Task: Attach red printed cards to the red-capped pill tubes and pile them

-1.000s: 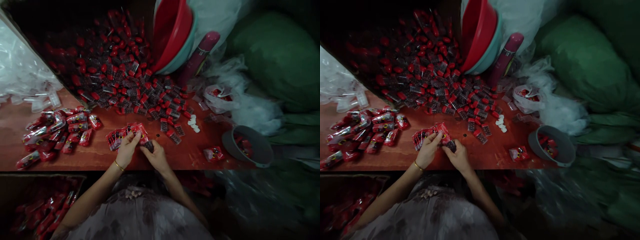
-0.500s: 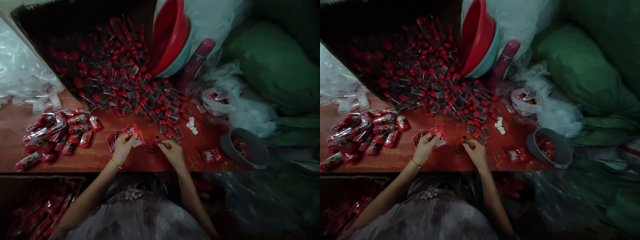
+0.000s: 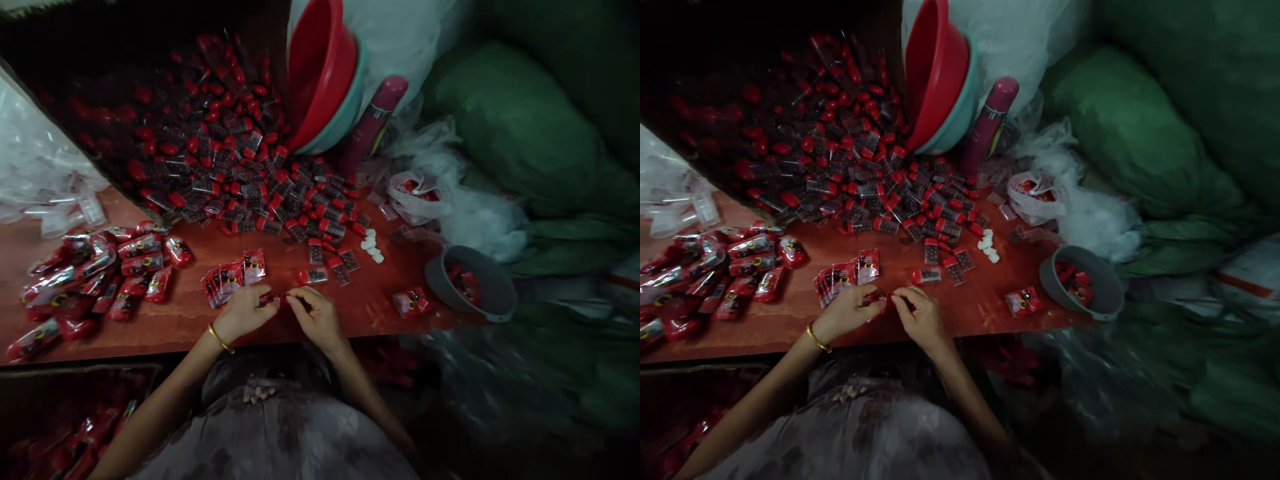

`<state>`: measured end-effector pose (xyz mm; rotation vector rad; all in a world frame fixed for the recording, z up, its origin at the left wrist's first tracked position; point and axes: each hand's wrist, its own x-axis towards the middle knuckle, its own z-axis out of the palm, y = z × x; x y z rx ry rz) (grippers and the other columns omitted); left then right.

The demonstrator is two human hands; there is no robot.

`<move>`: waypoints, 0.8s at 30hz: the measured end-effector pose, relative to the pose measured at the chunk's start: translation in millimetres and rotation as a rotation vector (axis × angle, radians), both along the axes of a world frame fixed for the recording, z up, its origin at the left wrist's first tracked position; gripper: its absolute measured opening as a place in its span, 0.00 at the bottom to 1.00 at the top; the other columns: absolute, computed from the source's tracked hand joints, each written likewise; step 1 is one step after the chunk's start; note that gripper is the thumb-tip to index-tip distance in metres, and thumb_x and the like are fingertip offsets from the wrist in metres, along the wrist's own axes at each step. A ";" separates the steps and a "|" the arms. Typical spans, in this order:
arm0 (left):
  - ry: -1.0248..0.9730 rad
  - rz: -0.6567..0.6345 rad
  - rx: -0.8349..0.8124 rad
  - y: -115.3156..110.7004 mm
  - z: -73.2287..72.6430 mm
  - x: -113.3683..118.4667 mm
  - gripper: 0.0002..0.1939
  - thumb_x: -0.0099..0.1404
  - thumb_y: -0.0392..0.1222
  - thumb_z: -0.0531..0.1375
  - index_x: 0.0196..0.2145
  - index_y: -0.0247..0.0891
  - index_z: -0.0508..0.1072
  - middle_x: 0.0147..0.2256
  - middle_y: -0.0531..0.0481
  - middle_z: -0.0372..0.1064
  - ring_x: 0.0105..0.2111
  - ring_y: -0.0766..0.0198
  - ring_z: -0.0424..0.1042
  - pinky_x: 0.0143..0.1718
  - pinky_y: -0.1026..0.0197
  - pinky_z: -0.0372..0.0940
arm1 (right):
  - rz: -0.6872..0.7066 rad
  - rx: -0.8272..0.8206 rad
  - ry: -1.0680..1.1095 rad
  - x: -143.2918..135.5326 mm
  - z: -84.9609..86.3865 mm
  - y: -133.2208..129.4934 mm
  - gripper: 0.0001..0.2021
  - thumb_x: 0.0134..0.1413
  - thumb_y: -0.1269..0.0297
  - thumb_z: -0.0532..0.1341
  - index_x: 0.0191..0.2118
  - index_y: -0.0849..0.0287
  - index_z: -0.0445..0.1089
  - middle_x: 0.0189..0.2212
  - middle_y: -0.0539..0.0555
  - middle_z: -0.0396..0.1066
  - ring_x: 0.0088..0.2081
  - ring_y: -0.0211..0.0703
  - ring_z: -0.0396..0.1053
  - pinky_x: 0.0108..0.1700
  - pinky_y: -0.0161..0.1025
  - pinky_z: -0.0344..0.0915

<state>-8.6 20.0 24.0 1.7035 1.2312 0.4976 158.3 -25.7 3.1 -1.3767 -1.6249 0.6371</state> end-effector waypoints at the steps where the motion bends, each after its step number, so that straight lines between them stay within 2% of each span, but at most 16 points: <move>1: -0.099 0.067 -0.040 -1.3 -3.3 1.3 0.09 0.51 0.44 0.62 0.19 0.37 0.71 0.16 0.56 0.62 0.18 0.69 0.57 0.22 0.65 0.51 | -0.090 -0.048 0.090 -4.3 -5.7 -2.5 0.09 0.56 0.62 0.56 0.32 0.57 0.71 0.26 0.51 0.73 0.27 0.39 0.71 0.32 0.36 0.68; 3: -0.339 0.208 -0.159 -6.0 -11.2 5.8 0.11 0.49 0.48 0.64 0.24 0.36 0.75 0.21 0.53 0.69 0.22 0.67 0.64 0.26 0.65 0.58 | -0.227 -0.158 0.269 -12.2 -15.9 -6.1 0.10 0.56 0.58 0.56 0.32 0.58 0.70 0.19 0.48 0.69 0.20 0.36 0.67 0.25 0.33 0.65; 6: -0.575 0.408 -0.337 -14.8 -20.5 14.4 0.17 0.45 0.50 0.68 0.28 0.34 0.77 0.25 0.50 0.74 0.25 0.65 0.68 0.31 0.62 0.64 | -0.252 -0.265 0.355 -17.5 -23.9 -7.3 0.14 0.57 0.54 0.54 0.31 0.59 0.69 0.14 0.45 0.63 0.16 0.35 0.63 0.21 0.32 0.61; 9: -0.675 0.561 -0.419 -17.3 -21.2 18.6 0.19 0.40 0.50 0.71 0.27 0.34 0.78 0.26 0.49 0.75 0.24 0.66 0.70 0.30 0.62 0.67 | -0.270 -0.210 0.078 -8.1 -23.8 -1.1 0.18 0.61 0.53 0.49 0.36 0.59 0.71 0.20 0.50 0.68 0.23 0.39 0.68 0.28 0.34 0.64; 12: -0.746 0.658 -0.468 -11.2 -15.9 16.8 0.20 0.34 0.49 0.72 0.24 0.33 0.77 0.25 0.49 0.75 0.24 0.66 0.71 0.29 0.64 0.67 | -0.382 -0.105 -0.361 10.0 -22.0 11.0 0.21 0.58 0.51 0.53 0.49 0.60 0.68 0.38 0.62 0.70 0.39 0.50 0.69 0.38 0.44 0.66; 14: -0.773 0.672 -0.530 -6.4 -12.4 14.4 0.21 0.32 0.49 0.73 0.23 0.33 0.76 0.23 0.50 0.75 0.23 0.67 0.71 0.28 0.64 0.67 | -0.368 -0.090 -0.567 20.6 -21.9 16.7 0.23 0.55 0.50 0.56 0.51 0.60 0.68 0.45 0.65 0.66 0.43 0.55 0.65 0.41 0.49 0.64; 16: -0.793 0.636 -0.612 -3.7 -10.0 12.3 0.20 0.33 0.49 0.73 0.22 0.33 0.75 0.21 0.51 0.74 0.22 0.67 0.71 0.28 0.64 0.67 | -0.256 -0.074 -0.656 28.9 -22.8 16.3 0.19 0.55 0.54 0.56 0.49 0.58 0.69 0.47 0.63 0.65 0.44 0.55 0.63 0.43 0.51 0.63; 20: -0.835 0.527 -0.743 -3.9 -8.6 8.4 0.19 0.38 0.51 0.72 0.23 0.34 0.74 0.21 0.49 0.74 0.24 0.65 0.73 0.29 0.64 0.67 | -0.027 0.034 -0.591 41.6 -28.4 -0.9 0.12 0.54 0.66 0.55 0.44 0.56 0.71 0.49 0.57 0.65 0.48 0.50 0.62 0.50 0.48 0.59; 22: -0.843 0.497 -0.778 -4.6 -9.1 7.2 0.19 0.38 0.51 0.72 0.23 0.34 0.73 0.21 0.49 0.75 0.24 0.65 0.73 0.29 0.64 0.67 | -0.069 0.056 -0.568 44.3 -33.5 -10.2 0.14 0.54 0.64 0.56 0.47 0.58 0.69 0.50 0.59 0.64 0.50 0.51 0.61 0.52 0.49 0.57; 24: -0.839 0.475 -0.806 -4.9 -10.3 6.9 0.20 0.38 0.51 0.72 0.23 0.34 0.73 0.21 0.49 0.74 0.24 0.65 0.73 0.29 0.64 0.67 | -0.228 0.001 -0.623 42.8 -38.7 -15.4 0.21 0.55 0.58 0.56 0.52 0.63 0.65 0.51 0.63 0.64 0.50 0.55 0.61 0.51 0.52 0.56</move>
